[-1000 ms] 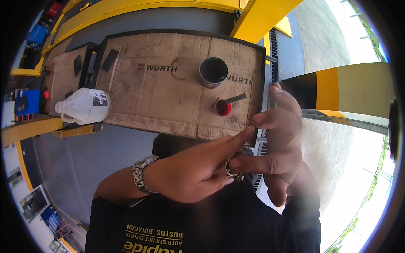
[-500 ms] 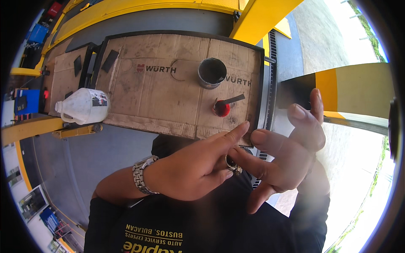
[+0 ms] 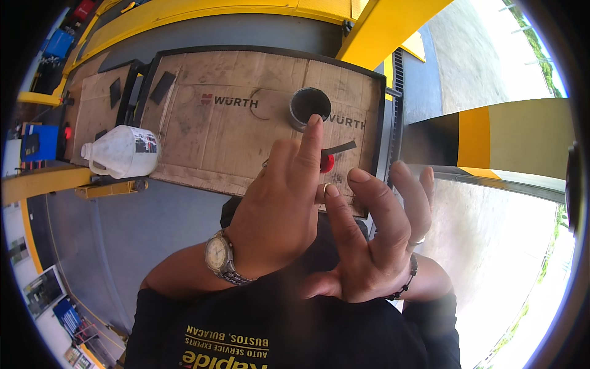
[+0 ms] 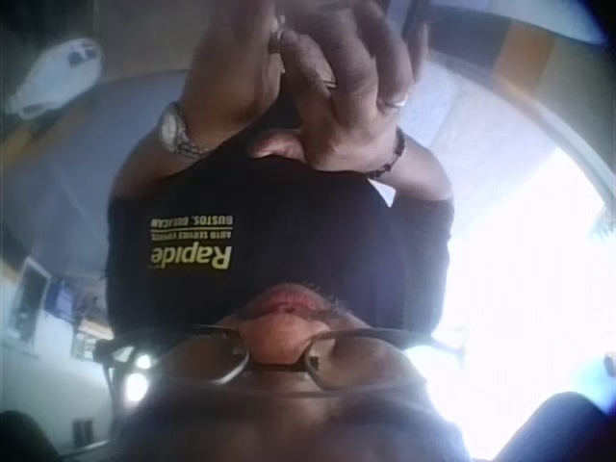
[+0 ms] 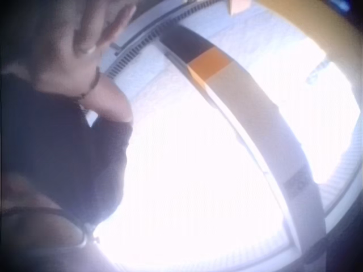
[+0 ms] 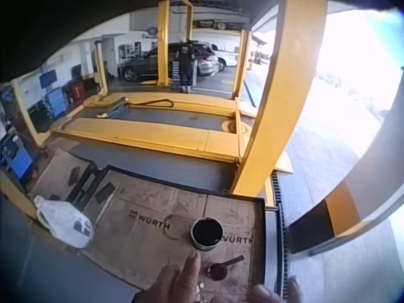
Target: The person selects a socket and a small brass fitting from a tool drawer. They use pliers to manipulate the fitting, then walk to a workbench to apply a dark lubricant to the fitting using a brush. The person then inserts the fitting into the socket and wipes the assembly with a cloth.
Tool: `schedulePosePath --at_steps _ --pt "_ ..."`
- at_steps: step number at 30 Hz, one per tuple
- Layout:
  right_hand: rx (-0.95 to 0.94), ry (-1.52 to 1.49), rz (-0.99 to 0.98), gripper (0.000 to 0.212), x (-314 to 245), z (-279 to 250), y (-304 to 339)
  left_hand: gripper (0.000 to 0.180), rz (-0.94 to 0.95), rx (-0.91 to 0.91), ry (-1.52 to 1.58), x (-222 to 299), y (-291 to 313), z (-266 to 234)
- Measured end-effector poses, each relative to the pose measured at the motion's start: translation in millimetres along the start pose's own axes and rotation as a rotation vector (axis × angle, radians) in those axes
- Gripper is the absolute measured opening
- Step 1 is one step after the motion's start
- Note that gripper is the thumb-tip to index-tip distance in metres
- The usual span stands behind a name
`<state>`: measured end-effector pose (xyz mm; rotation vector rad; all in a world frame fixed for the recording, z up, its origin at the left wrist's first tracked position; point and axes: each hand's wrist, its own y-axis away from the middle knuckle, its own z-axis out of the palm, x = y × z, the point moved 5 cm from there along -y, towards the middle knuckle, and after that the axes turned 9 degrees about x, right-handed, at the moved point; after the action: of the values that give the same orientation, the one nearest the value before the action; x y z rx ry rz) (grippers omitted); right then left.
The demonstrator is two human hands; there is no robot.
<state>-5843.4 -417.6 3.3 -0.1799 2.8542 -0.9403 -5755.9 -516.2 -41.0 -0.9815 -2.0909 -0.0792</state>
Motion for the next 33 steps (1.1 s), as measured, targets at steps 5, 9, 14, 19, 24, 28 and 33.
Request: schedulePosePath --at_steps 5,9,14,19,24,28,33 --pt "0.032 -0.246 0.15 0.084 8 -2 5 0.081 0.069 0.115 -0.042 -4 1 -2" --pt "0.136 -0.462 0.188 0.081 28 -4 16 0.08 0.102 0.186 0.081 -11 4 -1" --pt "0.123 -0.664 0.157 0.077 40 10 16 0.075 0.133 0.105 0.285 -8 7 -3" --pt "0.016 -0.679 0.135 0.078 26 10 12 0.072 0.249 0.181 0.164 -1 7 -7" --pt "-0.006 -0.559 0.233 0.08 3 13 11 0.08 0.258 0.368 -0.06 -5 7 -8" --pt "0.038 -0.581 0.25 0.078 2 16 8 0.081 0.257 0.388 -0.11 -8 4 -11" --pt "0.028 -0.446 0.123 0.066 5 5 0 0.088 0.285 0.164 0.11 -8 5 -14"
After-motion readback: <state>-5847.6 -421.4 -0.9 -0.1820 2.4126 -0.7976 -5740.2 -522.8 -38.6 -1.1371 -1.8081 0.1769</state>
